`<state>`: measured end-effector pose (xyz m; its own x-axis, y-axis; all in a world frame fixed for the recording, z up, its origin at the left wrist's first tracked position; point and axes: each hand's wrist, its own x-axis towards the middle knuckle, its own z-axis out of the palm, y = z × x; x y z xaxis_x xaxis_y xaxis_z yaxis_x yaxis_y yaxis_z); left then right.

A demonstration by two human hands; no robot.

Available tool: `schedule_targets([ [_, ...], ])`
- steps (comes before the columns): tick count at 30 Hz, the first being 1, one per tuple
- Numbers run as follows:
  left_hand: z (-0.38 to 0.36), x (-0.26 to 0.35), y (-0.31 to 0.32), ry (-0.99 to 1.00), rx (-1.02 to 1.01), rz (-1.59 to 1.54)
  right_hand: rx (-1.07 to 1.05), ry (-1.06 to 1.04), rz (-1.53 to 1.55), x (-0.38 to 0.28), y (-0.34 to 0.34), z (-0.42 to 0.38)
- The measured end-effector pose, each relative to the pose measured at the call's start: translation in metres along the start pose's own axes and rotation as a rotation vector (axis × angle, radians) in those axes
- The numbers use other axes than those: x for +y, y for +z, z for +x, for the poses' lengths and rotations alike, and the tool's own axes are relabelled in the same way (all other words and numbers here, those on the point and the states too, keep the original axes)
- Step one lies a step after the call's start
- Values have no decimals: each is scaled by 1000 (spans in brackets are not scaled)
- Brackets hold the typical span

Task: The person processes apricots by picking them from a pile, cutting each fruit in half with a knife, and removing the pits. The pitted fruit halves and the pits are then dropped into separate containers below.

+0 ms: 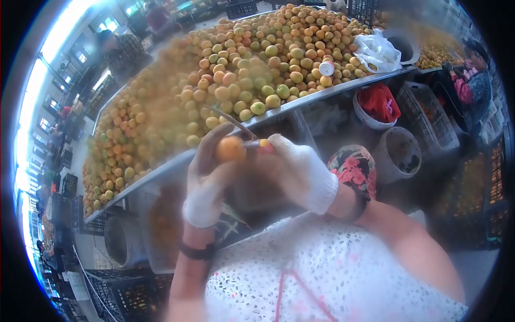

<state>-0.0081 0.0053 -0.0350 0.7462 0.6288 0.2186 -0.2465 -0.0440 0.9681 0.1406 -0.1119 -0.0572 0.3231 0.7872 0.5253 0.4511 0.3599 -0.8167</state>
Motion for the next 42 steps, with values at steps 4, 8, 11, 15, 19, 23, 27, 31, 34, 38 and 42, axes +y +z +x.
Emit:
schedule_targets([
  [4,9,-14,-10,-49,8,-421,-28,-10,-53,7,0,-2],
  [8,13,-24,-5,-173,74,-555,-8,-52,-81,18,2,0],
  [11,16,-24,12,-108,135,-440,4,-84,-142,20,-1,2],
  [15,14,-29,10,-171,158,-435,7,-91,-193,24,-1,2],
  [19,9,-37,5,-286,163,-497,-7,-109,-191,26,1,0],
  [23,10,-28,18,-224,-45,-717,-20,-72,-258,20,-1,0],
  [27,14,-30,34,-78,285,-222,-7,-48,-272,20,1,1],
  [31,21,-42,38,53,351,-207,-28,55,-209,30,8,-2],
  [34,22,-46,36,110,315,-195,31,402,418,39,17,-6],
  [38,17,-42,25,354,310,38,-121,505,527,30,13,10],
  [42,-3,-30,10,273,215,-101,-715,681,1407,30,0,26],
])
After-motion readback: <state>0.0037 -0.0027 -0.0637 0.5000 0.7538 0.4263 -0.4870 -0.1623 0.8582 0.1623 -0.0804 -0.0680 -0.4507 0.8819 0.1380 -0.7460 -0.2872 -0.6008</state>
